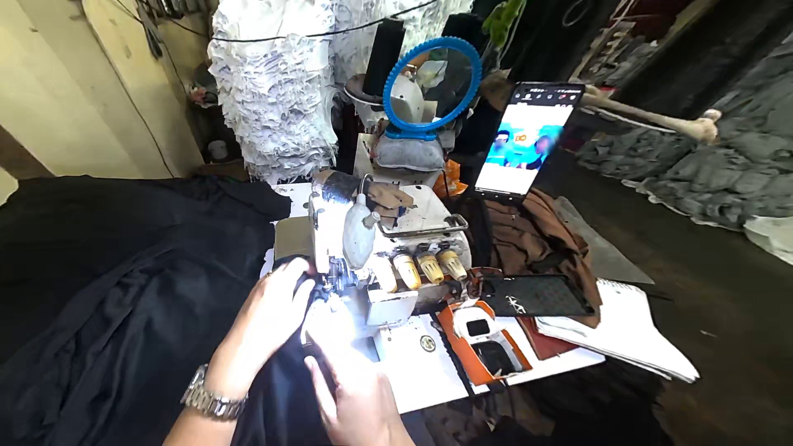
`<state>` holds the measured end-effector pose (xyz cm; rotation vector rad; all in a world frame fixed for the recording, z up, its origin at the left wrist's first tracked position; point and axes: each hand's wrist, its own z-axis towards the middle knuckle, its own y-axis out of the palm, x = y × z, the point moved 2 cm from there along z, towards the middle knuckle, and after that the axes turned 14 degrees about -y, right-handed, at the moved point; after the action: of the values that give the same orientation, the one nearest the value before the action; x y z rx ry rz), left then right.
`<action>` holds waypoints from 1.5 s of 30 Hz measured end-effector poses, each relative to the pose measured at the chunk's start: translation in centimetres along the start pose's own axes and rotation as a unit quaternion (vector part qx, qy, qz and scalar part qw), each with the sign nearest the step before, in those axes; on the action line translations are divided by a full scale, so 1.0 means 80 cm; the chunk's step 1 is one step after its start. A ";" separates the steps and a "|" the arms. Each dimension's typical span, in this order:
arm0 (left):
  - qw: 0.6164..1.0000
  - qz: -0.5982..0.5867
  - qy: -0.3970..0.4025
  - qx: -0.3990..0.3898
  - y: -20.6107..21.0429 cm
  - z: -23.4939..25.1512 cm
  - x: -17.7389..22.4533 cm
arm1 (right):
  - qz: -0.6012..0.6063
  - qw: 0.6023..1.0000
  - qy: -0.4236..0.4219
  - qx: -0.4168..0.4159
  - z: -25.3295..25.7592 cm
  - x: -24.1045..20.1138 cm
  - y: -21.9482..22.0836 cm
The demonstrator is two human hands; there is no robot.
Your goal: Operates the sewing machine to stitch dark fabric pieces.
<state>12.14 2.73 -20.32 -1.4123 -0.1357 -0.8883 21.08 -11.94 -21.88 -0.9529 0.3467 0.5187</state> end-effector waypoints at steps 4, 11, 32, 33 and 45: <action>0.996 0.015 -0.063 0.056 0.002 0.027 -0.009 | 0.072 0.996 0.039 -0.047 -0.001 -0.001 -0.009; 0.980 -0.026 -0.056 0.190 -0.014 -0.026 -0.024 | 0.128 0.991 0.042 0.006 0.010 0.033 -0.030; 0.993 -0.077 0.041 0.074 -0.008 -0.079 0.018 | -0.028 0.999 -0.030 -0.030 -0.017 0.055 -0.063; 0.997 -0.048 0.037 0.039 -0.008 -0.083 0.005 | -0.025 0.999 -0.016 -0.040 -0.028 0.066 -0.058; 0.992 0.118 -0.051 -0.013 0.012 0.024 -0.014 | -0.149 0.986 -0.049 0.053 -0.089 0.147 0.002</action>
<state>12.76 4.83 -21.33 -1.4642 -0.0346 -0.6250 30.31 -14.73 -31.74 -0.8549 0.1368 0.2687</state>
